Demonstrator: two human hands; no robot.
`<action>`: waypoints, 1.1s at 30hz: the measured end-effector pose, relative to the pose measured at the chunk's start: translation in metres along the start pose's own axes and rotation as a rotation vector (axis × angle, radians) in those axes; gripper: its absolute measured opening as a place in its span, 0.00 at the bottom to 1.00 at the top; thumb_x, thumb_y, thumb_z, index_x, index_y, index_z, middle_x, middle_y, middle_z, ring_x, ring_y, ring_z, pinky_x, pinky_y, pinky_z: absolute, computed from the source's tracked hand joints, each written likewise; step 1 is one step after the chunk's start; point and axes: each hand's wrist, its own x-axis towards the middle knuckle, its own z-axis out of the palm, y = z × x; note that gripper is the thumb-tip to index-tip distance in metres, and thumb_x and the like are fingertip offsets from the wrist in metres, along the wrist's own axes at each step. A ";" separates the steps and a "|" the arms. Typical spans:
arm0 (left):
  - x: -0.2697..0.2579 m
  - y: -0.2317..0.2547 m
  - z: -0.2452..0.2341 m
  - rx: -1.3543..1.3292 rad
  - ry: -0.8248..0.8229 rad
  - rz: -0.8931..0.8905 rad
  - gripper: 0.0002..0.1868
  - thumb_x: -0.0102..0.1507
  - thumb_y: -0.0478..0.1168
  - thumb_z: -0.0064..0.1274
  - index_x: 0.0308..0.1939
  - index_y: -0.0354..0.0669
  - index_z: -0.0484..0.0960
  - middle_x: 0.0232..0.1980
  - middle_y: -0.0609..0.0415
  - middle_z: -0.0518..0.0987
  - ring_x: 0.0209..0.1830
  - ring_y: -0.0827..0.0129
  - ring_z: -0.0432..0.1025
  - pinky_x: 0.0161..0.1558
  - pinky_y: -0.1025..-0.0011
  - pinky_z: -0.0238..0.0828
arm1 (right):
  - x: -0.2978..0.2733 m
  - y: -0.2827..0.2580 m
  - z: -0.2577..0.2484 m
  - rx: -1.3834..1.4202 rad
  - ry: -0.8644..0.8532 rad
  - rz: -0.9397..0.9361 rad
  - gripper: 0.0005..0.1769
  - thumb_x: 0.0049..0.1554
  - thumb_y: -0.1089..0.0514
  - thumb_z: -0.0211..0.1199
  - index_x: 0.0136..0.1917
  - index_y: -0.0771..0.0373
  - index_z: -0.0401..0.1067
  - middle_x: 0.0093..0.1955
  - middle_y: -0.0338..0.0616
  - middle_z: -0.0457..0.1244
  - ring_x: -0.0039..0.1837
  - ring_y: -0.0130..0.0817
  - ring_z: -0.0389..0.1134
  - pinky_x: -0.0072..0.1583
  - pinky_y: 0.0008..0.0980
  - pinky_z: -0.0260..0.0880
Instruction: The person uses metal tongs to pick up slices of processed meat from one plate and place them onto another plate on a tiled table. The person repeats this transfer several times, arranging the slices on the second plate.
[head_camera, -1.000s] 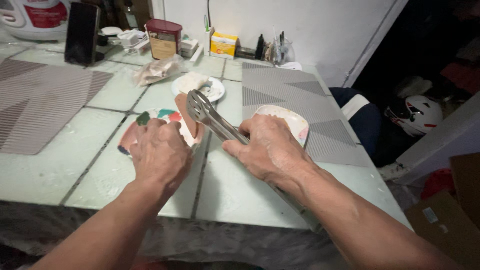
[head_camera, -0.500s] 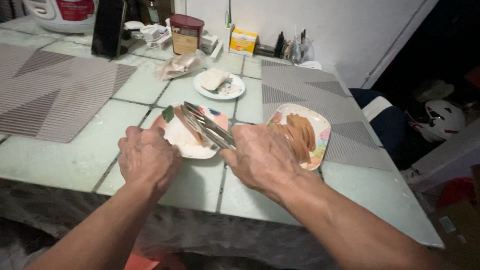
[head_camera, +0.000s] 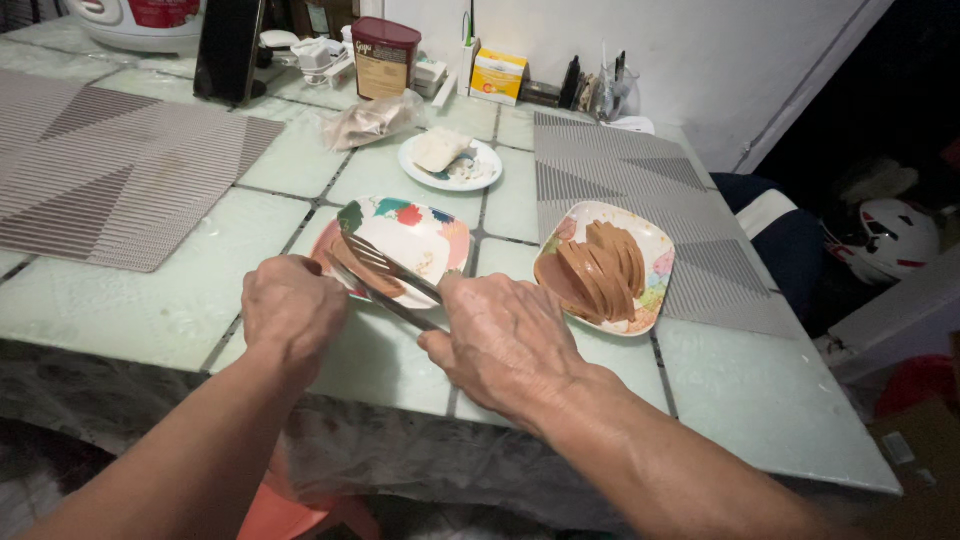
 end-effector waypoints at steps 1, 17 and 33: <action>0.001 0.000 0.001 -0.008 0.008 -0.017 0.18 0.62 0.34 0.50 0.55 0.37 0.85 0.52 0.37 0.83 0.52 0.48 0.79 0.59 0.59 0.74 | -0.001 -0.001 0.000 0.005 0.010 -0.002 0.19 0.53 0.49 0.66 0.43 0.69 0.73 0.34 0.61 0.68 0.41 0.55 0.73 0.48 0.52 0.72; -0.003 0.008 0.004 -0.097 -0.018 -0.181 0.18 0.65 0.37 0.53 0.58 0.42 0.82 0.55 0.40 0.81 0.50 0.54 0.79 0.53 0.60 0.78 | 0.011 0.017 -0.011 0.192 -0.168 0.368 0.16 0.55 0.45 0.65 0.43 0.60 0.78 0.34 0.45 0.67 0.37 0.41 0.68 0.43 0.46 0.73; 0.006 -0.003 0.004 -0.117 0.030 -0.097 0.17 0.61 0.33 0.52 0.54 0.38 0.85 0.50 0.37 0.83 0.48 0.51 0.81 0.52 0.59 0.77 | 0.020 0.006 -0.013 0.141 -0.218 0.304 0.17 0.54 0.45 0.64 0.42 0.62 0.78 0.36 0.50 0.71 0.39 0.42 0.72 0.47 0.45 0.73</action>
